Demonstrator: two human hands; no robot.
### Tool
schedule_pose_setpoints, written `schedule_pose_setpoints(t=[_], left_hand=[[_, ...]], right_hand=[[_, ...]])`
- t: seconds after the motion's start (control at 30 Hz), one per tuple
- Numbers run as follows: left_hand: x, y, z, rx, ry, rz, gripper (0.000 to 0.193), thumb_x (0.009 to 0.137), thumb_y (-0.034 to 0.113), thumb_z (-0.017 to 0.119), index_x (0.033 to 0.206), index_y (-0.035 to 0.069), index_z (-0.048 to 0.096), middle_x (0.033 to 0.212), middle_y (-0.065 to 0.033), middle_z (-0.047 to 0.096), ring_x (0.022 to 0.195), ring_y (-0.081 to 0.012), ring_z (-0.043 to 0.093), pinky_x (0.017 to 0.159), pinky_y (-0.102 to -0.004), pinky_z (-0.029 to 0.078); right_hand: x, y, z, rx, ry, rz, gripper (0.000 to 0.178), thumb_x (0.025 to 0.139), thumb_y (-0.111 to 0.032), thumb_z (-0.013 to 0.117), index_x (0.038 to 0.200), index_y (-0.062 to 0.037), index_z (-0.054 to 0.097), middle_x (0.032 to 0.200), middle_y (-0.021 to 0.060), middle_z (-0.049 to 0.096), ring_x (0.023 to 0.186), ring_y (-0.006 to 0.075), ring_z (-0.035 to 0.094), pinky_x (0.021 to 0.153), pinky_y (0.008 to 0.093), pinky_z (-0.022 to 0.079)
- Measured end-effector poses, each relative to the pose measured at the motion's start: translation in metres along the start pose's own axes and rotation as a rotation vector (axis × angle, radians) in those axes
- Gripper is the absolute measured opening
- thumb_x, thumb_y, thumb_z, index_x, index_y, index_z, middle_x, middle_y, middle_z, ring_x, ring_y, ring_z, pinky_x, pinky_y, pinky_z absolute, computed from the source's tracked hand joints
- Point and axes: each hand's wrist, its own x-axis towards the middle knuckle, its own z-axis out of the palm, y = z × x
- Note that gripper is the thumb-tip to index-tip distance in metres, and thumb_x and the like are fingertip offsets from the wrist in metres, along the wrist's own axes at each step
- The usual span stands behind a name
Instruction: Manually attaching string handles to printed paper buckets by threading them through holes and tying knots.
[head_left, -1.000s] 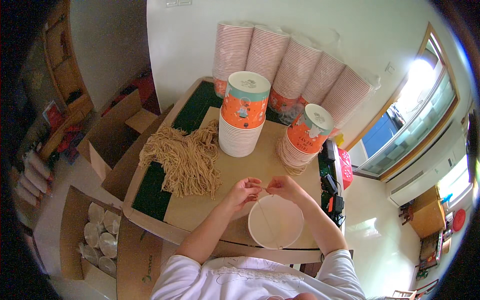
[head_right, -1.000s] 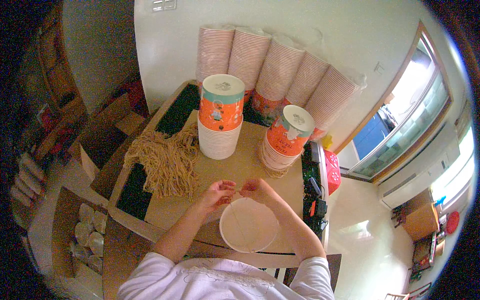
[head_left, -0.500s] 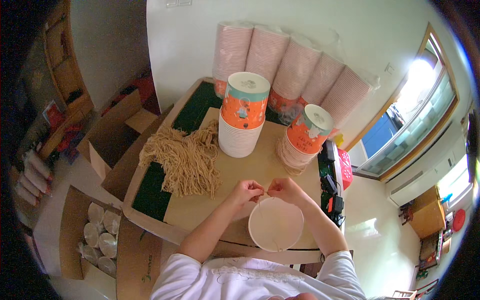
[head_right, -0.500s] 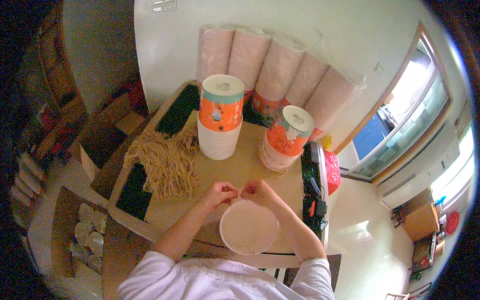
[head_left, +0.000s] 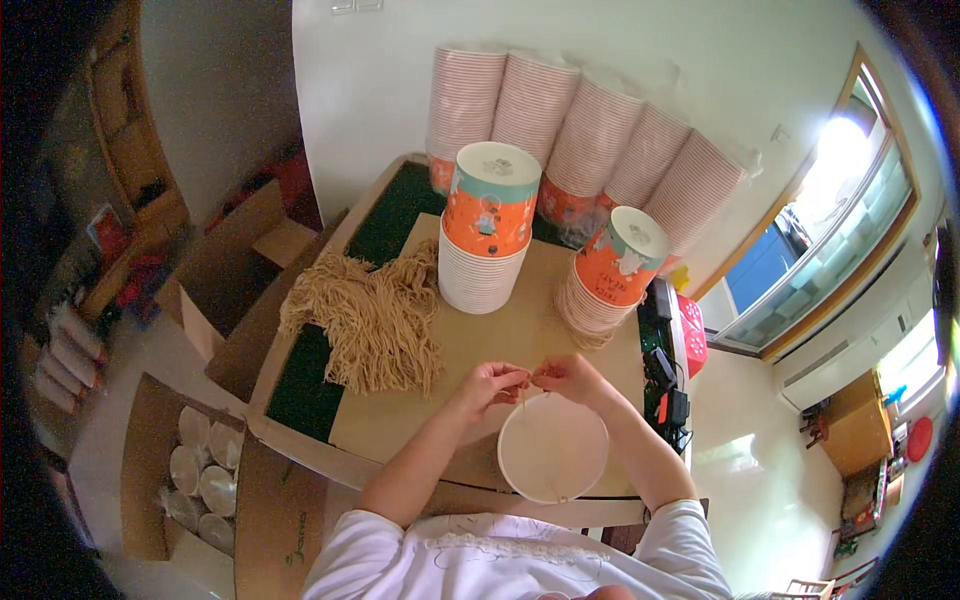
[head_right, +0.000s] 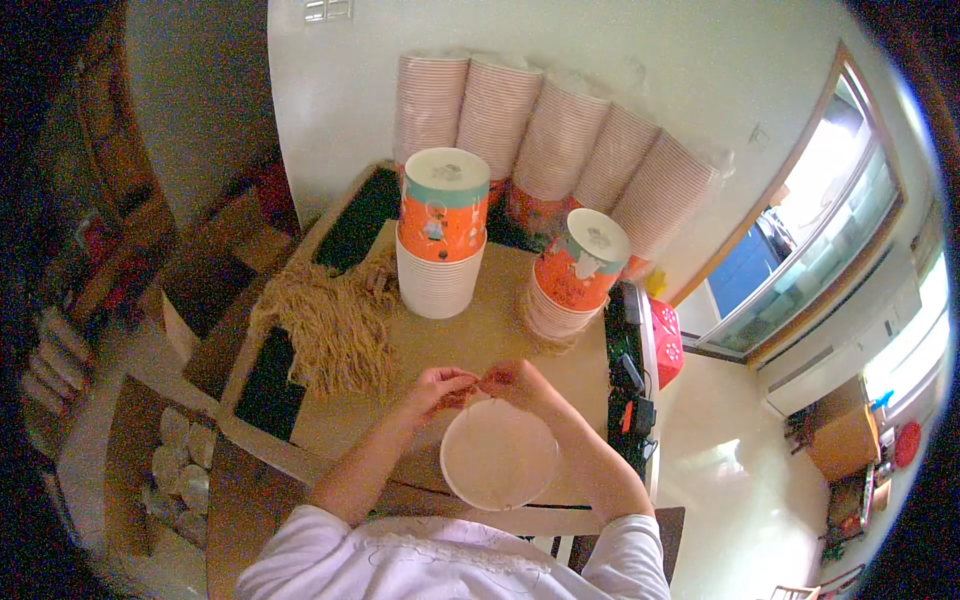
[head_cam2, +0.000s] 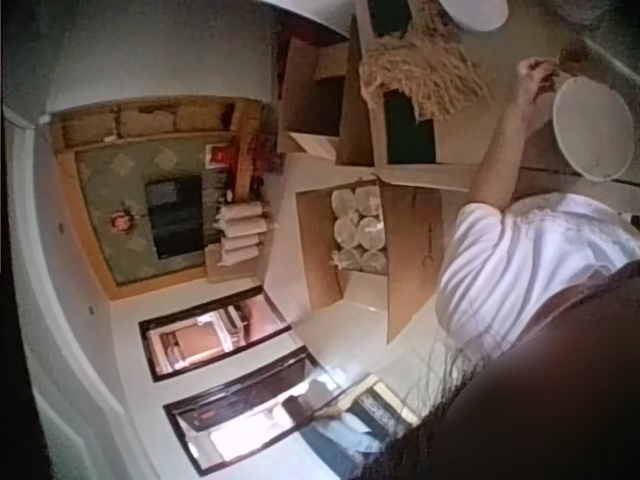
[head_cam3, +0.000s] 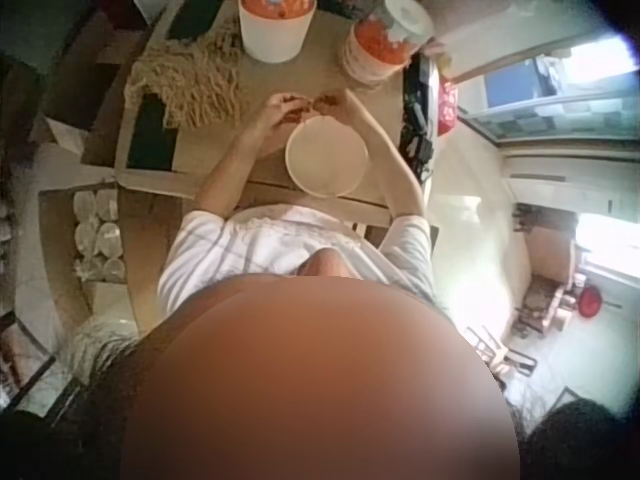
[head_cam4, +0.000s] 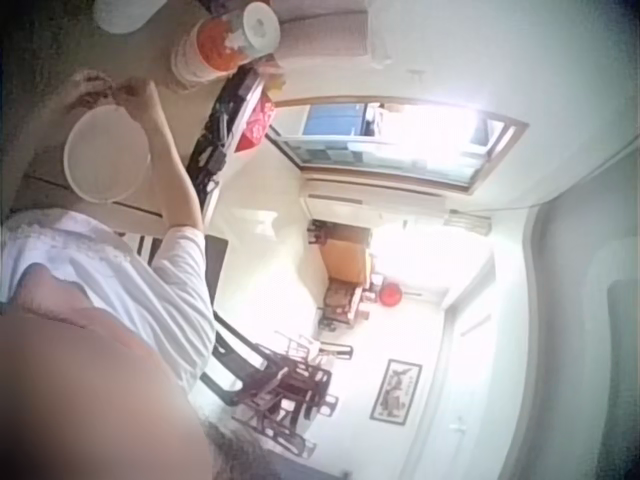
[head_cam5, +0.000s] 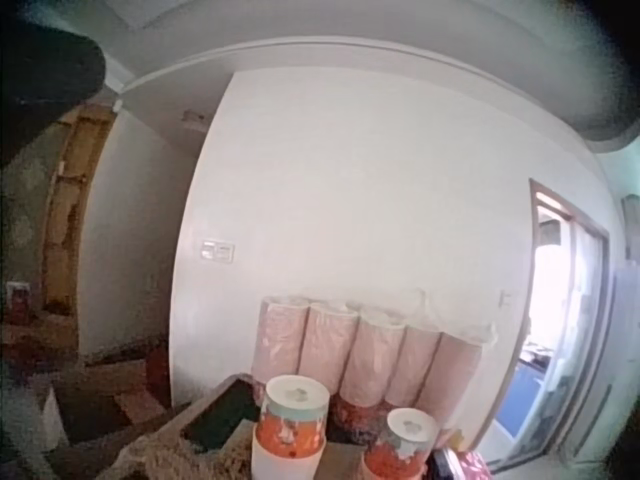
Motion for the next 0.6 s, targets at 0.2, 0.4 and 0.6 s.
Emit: schedule_pose_setpoints(t=[0.2, 0.4, 0.6], left_hand=[[-0.002, 0.002, 0.004, 0.126, 0.062, 0.055, 0.013, 0.082, 0.018, 0.063, 0.086, 0.006, 0.065, 0.073, -0.0002, 0.062, 0.06, -0.006, 0.054, 0.056, -0.0214, 0.046], [0.001, -0.007, -0.003, 0.282, 0.064, 0.175, 0.016, 0.082, 0.019, 0.062, 0.082, 0.004, 0.064, 0.072, -0.001, 0.062, 0.059, -0.0069, 0.054, 0.054, -0.0226, 0.045], [0.0, -0.01, 0.012, 0.943, 0.396, 0.745, 0.012, 0.082, 0.014, 0.06, 0.082, 0.002, 0.063, 0.068, -0.0044, 0.062, 0.056, -0.0086, 0.055, 0.052, -0.0249, 0.045]], right_hand=[[0.004, 0.002, 0.001, -0.031, -0.008, 0.054, 0.011, 0.079, -0.012, 0.064, 0.081, -0.0011, 0.062, 0.067, 0.0006, 0.059, 0.061, 0.0051, 0.052, 0.054, 0.0201, 0.042], [0.004, 0.004, 0.004, 0.004, 0.005, 0.043, 0.011, 0.08, -0.011, 0.063, 0.079, -0.0006, 0.062, 0.066, -0.0001, 0.058, 0.059, 0.0049, 0.051, 0.053, 0.0202, 0.041], [0.002, 0.001, 0.007, -0.079, 0.053, -0.055, 0.017, 0.081, -0.018, 0.062, 0.076, -0.0024, 0.063, 0.064, 0.0012, 0.059, 0.059, 0.0077, 0.051, 0.053, 0.0254, 0.043]])
